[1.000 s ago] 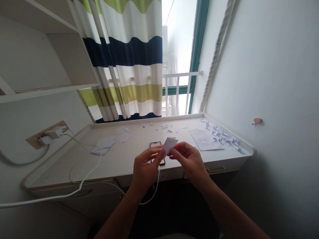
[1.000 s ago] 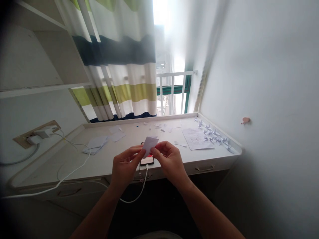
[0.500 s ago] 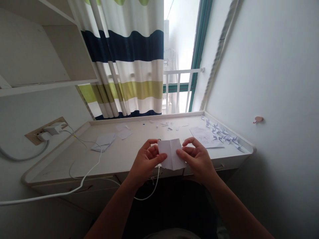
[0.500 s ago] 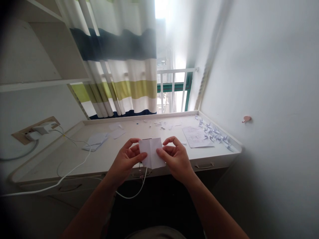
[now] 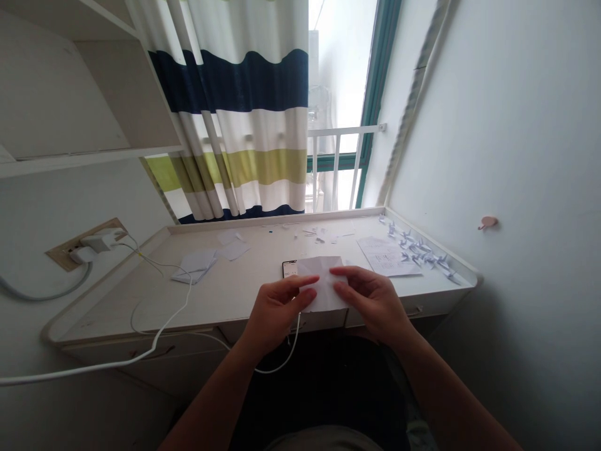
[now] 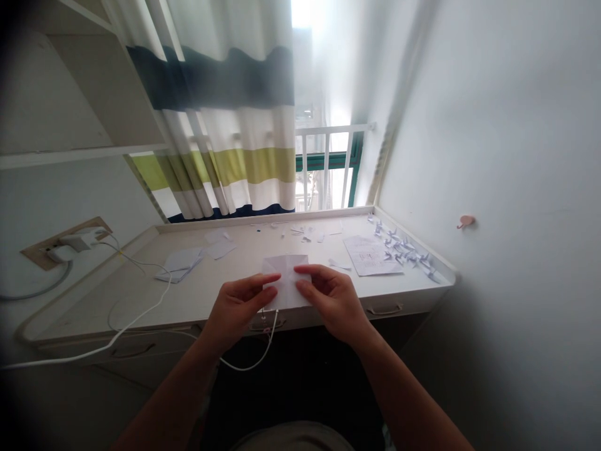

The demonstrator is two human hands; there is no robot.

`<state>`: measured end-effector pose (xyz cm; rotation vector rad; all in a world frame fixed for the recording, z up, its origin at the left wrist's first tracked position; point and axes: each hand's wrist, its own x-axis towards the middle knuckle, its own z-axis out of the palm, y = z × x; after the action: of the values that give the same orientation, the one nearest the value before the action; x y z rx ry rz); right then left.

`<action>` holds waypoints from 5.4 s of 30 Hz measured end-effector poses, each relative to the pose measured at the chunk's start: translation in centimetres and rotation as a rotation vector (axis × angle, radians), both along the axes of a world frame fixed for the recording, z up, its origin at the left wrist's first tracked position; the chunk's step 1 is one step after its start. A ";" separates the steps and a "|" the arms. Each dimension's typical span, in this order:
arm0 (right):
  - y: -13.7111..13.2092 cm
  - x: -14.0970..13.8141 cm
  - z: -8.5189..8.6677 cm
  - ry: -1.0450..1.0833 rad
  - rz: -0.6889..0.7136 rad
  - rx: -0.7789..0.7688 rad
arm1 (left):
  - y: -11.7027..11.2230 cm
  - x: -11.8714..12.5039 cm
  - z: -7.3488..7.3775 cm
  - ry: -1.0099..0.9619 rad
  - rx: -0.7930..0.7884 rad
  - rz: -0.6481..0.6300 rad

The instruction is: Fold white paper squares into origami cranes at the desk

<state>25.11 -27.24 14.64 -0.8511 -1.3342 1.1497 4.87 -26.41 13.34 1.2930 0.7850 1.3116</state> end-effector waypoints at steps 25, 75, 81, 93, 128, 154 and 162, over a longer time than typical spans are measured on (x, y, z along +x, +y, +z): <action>1.4 0.6 -1.0 -0.443 -0.111 0.167 | 1.1 -1.9 0.7 0.555 0.052 0.091; 2.7 1.1 1.4 -0.469 0.099 0.020 | 3.1 -1.2 1.8 0.504 0.074 -0.170; 2.4 1.5 1.8 -0.541 0.079 0.020 | 3.3 -1.8 1.9 0.563 0.026 -0.207; 1.7 2.3 2.0 -0.463 -0.047 0.117 | 2.9 -1.9 2.2 0.430 0.000 -0.085; 0.2 0.4 1.2 -0.548 0.024 0.318 | 0.1 -1.0 1.8 0.484 0.307 0.024; -0.1 0.2 2.1 -0.746 -0.027 0.467 | 0.6 -1.6 3.3 0.596 0.402 -0.020; -0.2 -0.4 1.4 -0.456 0.032 0.166 | 0.2 -0.5 0.7 0.387 0.222 0.073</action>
<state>24.73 -27.45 16.03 -1.0087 -1.7934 0.8808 4.39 -26.22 13.99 1.7428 0.9803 1.2476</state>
